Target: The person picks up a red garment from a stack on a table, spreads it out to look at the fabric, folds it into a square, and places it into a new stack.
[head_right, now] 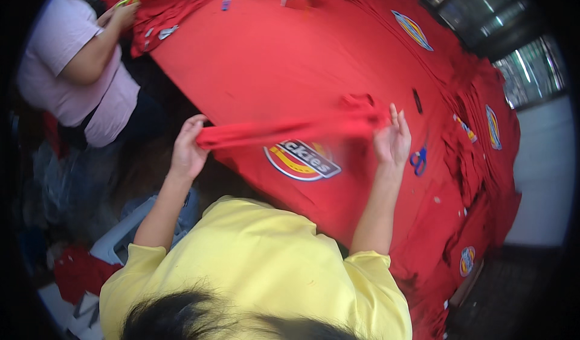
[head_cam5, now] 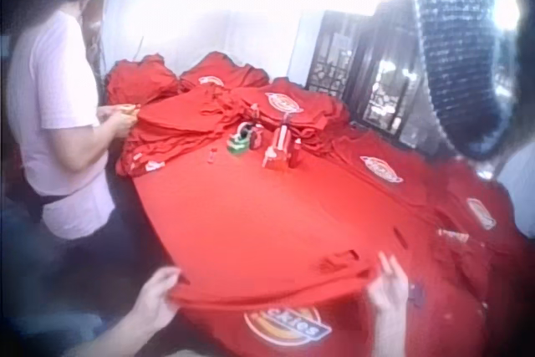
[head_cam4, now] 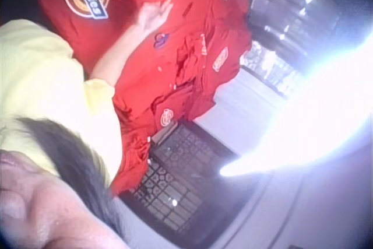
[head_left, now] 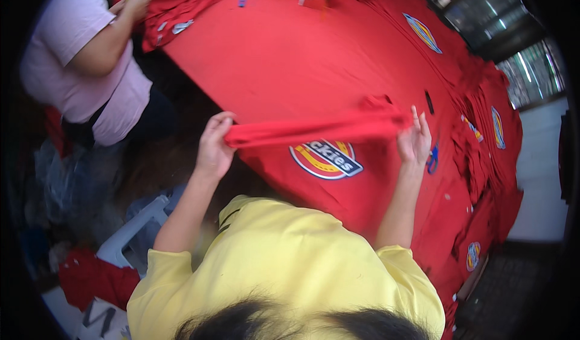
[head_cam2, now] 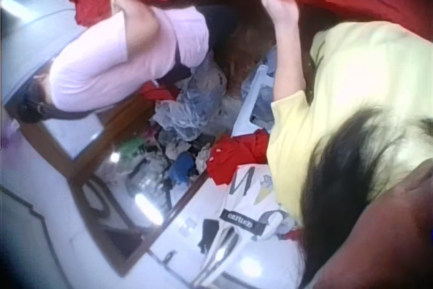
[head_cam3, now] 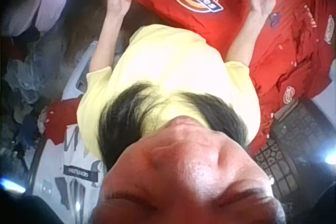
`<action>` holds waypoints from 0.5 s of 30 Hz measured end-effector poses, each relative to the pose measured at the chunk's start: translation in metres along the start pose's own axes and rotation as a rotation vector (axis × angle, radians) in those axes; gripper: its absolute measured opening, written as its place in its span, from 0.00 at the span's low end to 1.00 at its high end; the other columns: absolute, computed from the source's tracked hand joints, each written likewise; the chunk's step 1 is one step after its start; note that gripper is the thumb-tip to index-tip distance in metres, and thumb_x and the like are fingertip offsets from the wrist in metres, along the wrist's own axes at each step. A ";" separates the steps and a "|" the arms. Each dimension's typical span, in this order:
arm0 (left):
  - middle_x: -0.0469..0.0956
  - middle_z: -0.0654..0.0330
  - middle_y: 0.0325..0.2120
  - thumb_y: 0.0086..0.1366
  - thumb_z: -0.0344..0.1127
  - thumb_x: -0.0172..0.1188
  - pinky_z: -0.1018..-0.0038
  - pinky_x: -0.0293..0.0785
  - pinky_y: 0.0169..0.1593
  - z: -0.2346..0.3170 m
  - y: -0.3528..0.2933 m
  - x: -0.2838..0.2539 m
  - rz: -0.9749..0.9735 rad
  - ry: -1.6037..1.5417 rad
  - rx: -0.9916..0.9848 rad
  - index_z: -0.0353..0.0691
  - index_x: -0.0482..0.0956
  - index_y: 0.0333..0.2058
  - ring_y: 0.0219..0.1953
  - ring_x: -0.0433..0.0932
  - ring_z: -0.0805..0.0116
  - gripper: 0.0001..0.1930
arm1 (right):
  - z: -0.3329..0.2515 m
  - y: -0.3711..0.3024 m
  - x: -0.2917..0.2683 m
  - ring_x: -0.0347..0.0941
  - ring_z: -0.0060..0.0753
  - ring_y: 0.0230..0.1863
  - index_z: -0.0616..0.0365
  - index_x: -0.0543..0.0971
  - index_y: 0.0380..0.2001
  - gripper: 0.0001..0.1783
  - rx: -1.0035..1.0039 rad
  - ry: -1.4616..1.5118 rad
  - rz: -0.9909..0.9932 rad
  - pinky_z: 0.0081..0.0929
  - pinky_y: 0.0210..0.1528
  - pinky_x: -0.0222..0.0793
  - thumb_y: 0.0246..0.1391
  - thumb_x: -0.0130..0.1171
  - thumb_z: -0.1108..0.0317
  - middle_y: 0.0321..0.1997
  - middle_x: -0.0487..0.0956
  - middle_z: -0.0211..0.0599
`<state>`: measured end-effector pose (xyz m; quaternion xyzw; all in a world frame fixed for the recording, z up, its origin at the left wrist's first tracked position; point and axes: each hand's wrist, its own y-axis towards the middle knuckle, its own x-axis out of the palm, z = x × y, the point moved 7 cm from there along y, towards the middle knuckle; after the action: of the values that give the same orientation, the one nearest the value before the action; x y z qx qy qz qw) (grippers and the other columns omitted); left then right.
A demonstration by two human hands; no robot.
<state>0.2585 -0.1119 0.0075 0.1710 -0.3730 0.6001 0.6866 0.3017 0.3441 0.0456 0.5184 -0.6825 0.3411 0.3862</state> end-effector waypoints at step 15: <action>0.79 0.56 0.40 0.66 0.32 0.50 0.65 0.72 0.52 -0.018 0.006 -0.024 0.094 -0.188 -0.260 0.42 0.73 0.43 0.44 0.78 0.63 0.08 | 0.011 -0.050 0.008 0.45 0.49 0.70 0.61 0.71 0.46 0.12 -0.175 0.161 0.296 0.47 0.69 0.43 0.60 0.47 0.70 0.65 0.54 0.53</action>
<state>0.2579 -0.1148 -0.0234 0.1182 -0.5176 0.5597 0.6363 0.3473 0.3193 0.0508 0.3478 -0.7452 0.3740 0.4288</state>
